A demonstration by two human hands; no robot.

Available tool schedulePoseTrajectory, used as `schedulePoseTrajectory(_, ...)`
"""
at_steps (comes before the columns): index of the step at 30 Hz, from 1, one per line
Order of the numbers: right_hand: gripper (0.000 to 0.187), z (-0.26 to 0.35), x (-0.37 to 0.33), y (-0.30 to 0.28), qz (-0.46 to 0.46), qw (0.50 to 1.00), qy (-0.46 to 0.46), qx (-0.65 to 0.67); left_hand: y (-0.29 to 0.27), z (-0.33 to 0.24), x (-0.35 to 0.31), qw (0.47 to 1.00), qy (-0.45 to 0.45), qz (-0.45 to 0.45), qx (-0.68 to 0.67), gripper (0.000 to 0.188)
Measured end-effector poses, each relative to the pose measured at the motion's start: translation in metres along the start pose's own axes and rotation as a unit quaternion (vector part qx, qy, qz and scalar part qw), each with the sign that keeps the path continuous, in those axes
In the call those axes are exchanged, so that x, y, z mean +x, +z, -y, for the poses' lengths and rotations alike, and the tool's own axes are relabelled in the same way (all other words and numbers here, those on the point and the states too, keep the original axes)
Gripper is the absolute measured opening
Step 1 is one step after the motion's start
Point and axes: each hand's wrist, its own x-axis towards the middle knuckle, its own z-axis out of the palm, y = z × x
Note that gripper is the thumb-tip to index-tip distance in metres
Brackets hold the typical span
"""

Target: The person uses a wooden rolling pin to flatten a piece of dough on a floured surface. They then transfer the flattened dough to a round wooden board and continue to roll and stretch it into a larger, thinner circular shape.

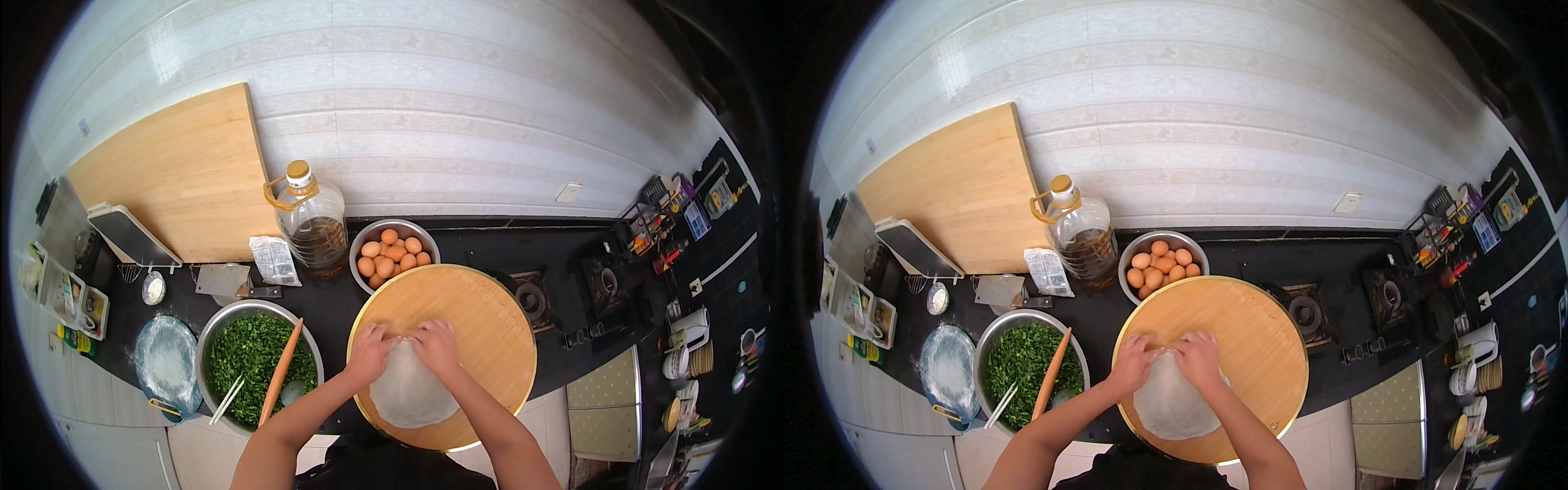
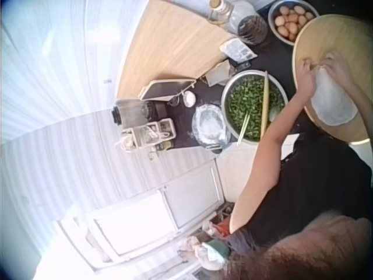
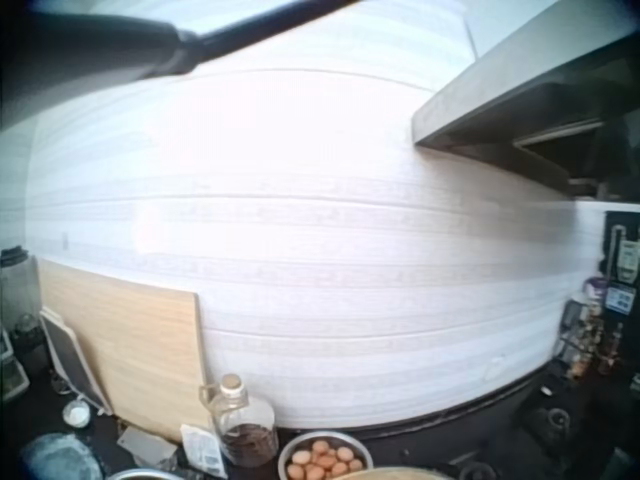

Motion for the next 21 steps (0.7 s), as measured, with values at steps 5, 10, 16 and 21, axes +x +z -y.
schedulePoseTrajectory(5, 0.007, -0.008, 0.011, 0.009, 0.058, 0.998, 0.003, 0.007, 0.000, 0.003, 0.003, 0.999, -0.022, -0.018, -0.043, 0.031)
schedulePoseTrajectory(10, 0.006, -0.004, 0.017, 0.008, 0.099, 0.995, -0.002, -0.007, 0.002, 0.007, 0.002, 0.997, -0.035, -0.045, -0.049, 0.023)
schedulePoseTrajectory(16, 0.008, -0.006, 0.011, 0.011, 0.026, 0.993, -0.106, -0.033, 0.008, 0.000, 0.012, 0.993, -0.062, -0.087, -0.043, 0.016)
schedulePoseTrajectory(21, 0.009, -0.006, 0.006, 0.007, 0.014, 0.993, -0.114, -0.002, 0.011, 0.004, 0.016, 0.994, -0.052, -0.084, -0.036, 0.007)
